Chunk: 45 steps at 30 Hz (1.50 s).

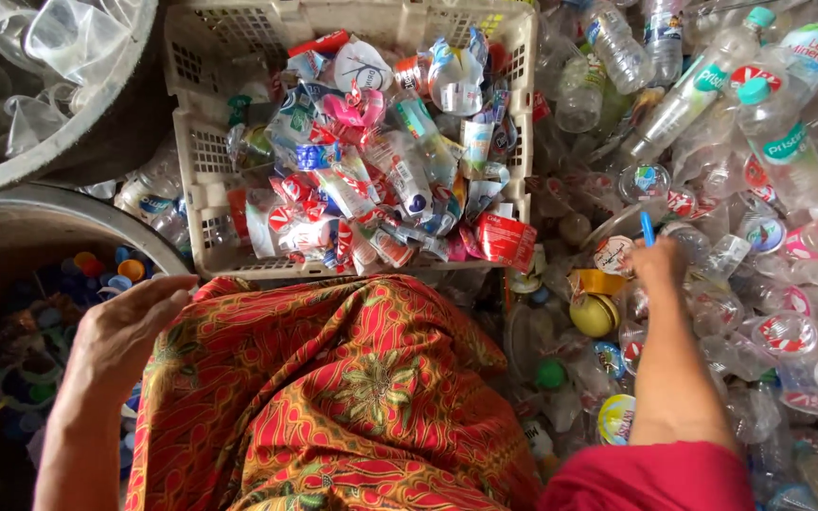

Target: The person sits on the floor and uses a blue utility knife to cut the tops off plastic bottles. They then place the cut pieces into a nearby basket and the bottle caps into a bucket. The person repeats this process for multiple bottles.

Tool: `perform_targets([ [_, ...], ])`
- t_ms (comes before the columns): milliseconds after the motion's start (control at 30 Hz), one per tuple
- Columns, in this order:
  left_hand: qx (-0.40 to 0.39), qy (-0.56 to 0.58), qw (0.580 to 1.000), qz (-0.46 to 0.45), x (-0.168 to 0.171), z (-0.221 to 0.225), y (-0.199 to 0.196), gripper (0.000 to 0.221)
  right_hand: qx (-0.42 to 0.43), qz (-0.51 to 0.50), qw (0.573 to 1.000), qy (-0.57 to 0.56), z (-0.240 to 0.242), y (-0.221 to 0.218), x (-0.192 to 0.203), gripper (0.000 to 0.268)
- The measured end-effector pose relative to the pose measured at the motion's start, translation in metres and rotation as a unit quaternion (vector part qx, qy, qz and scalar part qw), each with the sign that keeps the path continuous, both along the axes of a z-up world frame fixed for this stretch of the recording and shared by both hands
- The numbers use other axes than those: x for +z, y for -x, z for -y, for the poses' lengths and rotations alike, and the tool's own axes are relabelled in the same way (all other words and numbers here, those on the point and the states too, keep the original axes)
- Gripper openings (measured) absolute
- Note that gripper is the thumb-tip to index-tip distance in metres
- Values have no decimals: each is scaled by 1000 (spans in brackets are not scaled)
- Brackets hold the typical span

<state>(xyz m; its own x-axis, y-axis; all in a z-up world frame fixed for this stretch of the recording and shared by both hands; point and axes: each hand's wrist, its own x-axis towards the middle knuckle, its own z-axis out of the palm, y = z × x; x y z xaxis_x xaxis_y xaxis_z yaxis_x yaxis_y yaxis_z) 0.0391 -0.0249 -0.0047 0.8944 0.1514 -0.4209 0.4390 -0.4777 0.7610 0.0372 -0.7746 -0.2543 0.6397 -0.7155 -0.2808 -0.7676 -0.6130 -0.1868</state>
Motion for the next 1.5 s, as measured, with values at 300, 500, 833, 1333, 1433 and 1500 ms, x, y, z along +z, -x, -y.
perform_targets([
  [300,0,-16,1000,22,7,-4,-12,29,80,216,971,-57,-72,-103,-15,13],
  [500,87,-48,995,7,25,-11,-5,31,124,84,975,163,-37,-144,-172,39],
  [833,-17,3,998,69,30,33,-10,29,-31,370,918,-138,-91,-60,114,17],
  [1333,-222,-102,847,472,73,24,66,86,347,316,799,-376,-504,20,309,30],
  [1433,-194,65,893,401,99,-17,106,89,354,321,778,-408,-550,17,315,37],
  [1500,-118,97,909,388,88,-31,114,78,368,306,772,-419,-578,31,318,36],
])
